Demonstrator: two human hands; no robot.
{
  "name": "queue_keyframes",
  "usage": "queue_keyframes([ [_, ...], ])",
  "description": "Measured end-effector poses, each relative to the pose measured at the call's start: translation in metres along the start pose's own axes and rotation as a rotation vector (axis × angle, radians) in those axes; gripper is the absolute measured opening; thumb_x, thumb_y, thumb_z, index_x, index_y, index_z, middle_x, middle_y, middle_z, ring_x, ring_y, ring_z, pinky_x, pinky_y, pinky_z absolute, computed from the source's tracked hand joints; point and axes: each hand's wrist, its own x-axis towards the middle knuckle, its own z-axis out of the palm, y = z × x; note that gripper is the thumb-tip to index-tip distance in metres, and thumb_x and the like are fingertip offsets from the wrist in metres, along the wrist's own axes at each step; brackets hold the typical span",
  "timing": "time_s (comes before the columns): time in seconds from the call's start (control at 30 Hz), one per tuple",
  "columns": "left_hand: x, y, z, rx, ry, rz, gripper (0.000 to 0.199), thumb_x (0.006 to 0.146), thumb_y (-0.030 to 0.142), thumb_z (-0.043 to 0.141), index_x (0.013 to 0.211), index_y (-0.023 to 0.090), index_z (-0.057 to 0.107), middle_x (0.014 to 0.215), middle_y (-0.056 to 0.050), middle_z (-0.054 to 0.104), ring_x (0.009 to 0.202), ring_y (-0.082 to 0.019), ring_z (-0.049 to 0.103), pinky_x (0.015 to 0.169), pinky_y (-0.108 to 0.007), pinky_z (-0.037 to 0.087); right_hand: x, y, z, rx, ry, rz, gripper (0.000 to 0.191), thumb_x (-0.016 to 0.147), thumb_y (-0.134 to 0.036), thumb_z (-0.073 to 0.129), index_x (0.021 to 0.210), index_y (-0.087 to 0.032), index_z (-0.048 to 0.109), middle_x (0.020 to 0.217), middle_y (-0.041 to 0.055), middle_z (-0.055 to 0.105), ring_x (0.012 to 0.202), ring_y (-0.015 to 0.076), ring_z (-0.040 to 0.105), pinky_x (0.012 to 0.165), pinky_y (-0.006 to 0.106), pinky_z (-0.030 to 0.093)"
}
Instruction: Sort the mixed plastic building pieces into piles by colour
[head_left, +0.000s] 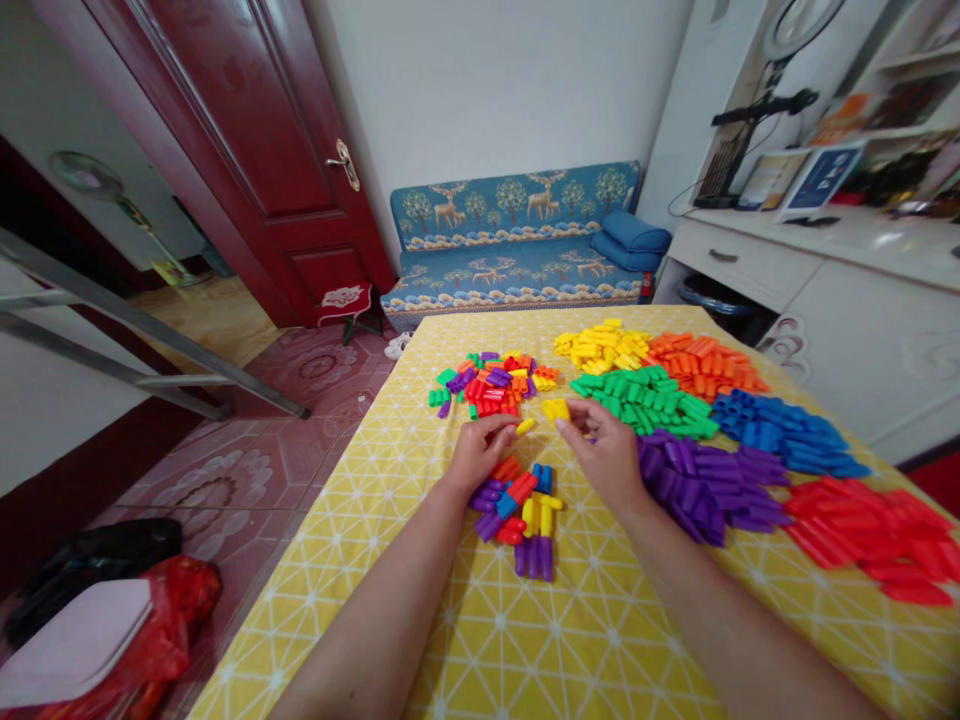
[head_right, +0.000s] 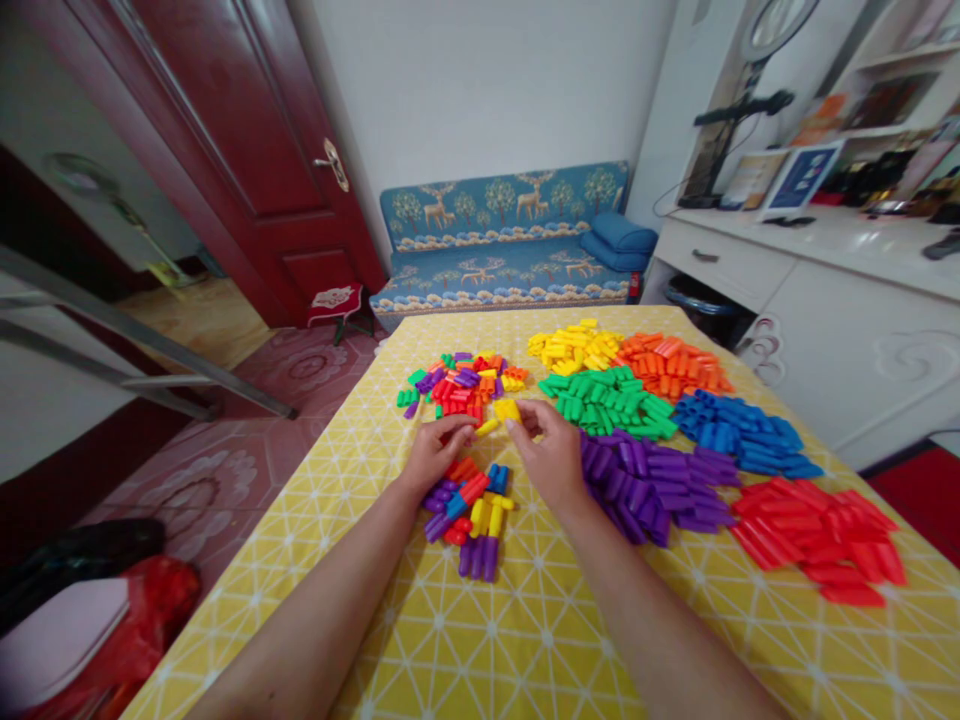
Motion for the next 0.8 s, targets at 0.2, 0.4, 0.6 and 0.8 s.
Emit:
queue_keyframes([
  [0.2, 0.001, -0.002, 0.001, 0.076, -0.020, 0.057, 0.021, 0.088, 0.028, 0.056, 0.095, 0.017, 0.072, 0.085, -0.006, 0.075, 0.076, -0.017, 0.068, 0.070, -0.027, 0.051, 0.071, 0.032, -0.072, -0.065, 0.184, 0.113, 0.032, 0.070, -0.033, 0.070, 0.097, -0.017, 0.063, 0.081, 0.0029, 0.066, 0.064, 0.0156, 0.064, 0.063, 0.030, 0.054],
  [0.4, 0.003, 0.000, 0.001, 0.078, -0.026, 0.061, 0.019, 0.088, 0.026, 0.055, 0.094, 0.017, 0.072, 0.082, -0.006, 0.074, 0.073, -0.016, 0.067, 0.069, -0.026, 0.050, 0.118, 0.078, -0.105, -0.323, 0.054, 0.321, 0.025, 0.067, -0.026, 0.074, 0.087, -0.016, 0.063, 0.068, 0.0010, 0.063, 0.054, 0.0161, 0.063, 0.057, 0.030, 0.053],
  [0.6, 0.003, -0.001, 0.001, 0.080, -0.033, 0.061, 0.019, 0.088, 0.025, 0.055, 0.093, 0.017, 0.072, 0.084, -0.006, 0.074, 0.073, -0.015, 0.066, 0.067, -0.025, 0.049, 0.146, 0.100, -0.096, -0.411, 0.149, 0.326, 0.032, 0.067, -0.026, 0.072, 0.096, -0.015, 0.064, 0.086, 0.0062, 0.071, 0.076, 0.0208, 0.068, 0.076, 0.037, 0.055],
  [0.8, 0.003, 0.001, 0.002, 0.073, 0.009, 0.067, 0.019, 0.089, 0.025, 0.054, 0.095, 0.018, 0.071, 0.082, -0.005, 0.073, 0.074, -0.016, 0.067, 0.070, -0.027, 0.051, 0.129, 0.071, -0.037, -0.302, 0.052, 0.113, 0.042, 0.076, -0.024, 0.061, 0.116, -0.016, 0.059, 0.119, 0.0112, 0.063, 0.094, 0.0216, 0.067, 0.084, 0.037, 0.053],
])
